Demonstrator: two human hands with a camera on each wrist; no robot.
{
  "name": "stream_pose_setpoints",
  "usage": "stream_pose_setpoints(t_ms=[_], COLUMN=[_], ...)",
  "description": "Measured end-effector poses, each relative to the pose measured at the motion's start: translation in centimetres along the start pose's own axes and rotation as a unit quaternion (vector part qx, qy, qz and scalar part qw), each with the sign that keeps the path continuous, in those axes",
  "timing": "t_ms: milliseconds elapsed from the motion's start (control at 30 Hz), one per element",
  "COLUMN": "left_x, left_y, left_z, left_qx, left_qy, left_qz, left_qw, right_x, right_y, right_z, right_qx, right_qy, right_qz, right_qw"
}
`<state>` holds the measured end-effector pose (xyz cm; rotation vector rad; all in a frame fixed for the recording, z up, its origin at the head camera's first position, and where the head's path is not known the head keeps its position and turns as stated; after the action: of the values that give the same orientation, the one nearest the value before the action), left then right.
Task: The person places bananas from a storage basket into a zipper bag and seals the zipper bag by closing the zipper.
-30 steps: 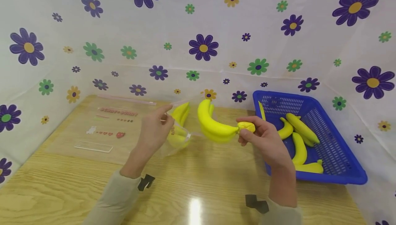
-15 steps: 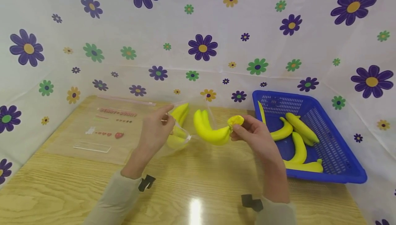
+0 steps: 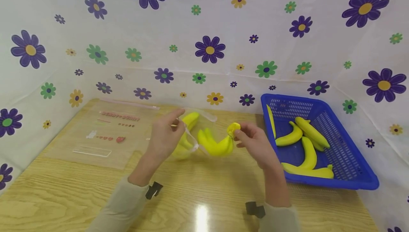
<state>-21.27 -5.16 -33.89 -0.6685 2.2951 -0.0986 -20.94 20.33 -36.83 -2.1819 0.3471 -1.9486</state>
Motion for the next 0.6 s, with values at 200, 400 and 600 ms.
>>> stream_pose_setpoints(t_ms=[200, 400, 600], left_x=[-0.1, 0.0, 0.0], left_y=[0.2, 0.4, 0.6], left_z=[0.1, 0.4, 0.5], left_qx=[0.004, 0.015, 0.019], left_qy=[0.001, -0.011, -0.010], left_qz=[0.010, 0.011, 0.004], left_qw=[0.9999, 0.9998, 0.9998], right_x=[-1.2, -2.4, -3.1], right_y=[1.5, 2.6, 2.7], right_z=[-0.1, -0.3, -0.7], right_qx=[0.064, 0.108, 0.108], right_qy=[0.042, 0.079, 0.097], right_qz=[-0.043, -0.117, -0.189], right_qw=[0.9962, 0.9840, 0.9711])
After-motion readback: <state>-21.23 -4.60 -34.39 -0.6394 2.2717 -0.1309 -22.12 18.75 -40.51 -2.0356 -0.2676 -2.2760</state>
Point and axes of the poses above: each hand's wrist, its own z-axis away from the middle knuckle, its own y-axis out of the palm, x = y × z, the point moved 5 cm from there along -z, towards the middle knuckle, and after that the axes turned 13 degrees about -x, right-handed, at the moved point
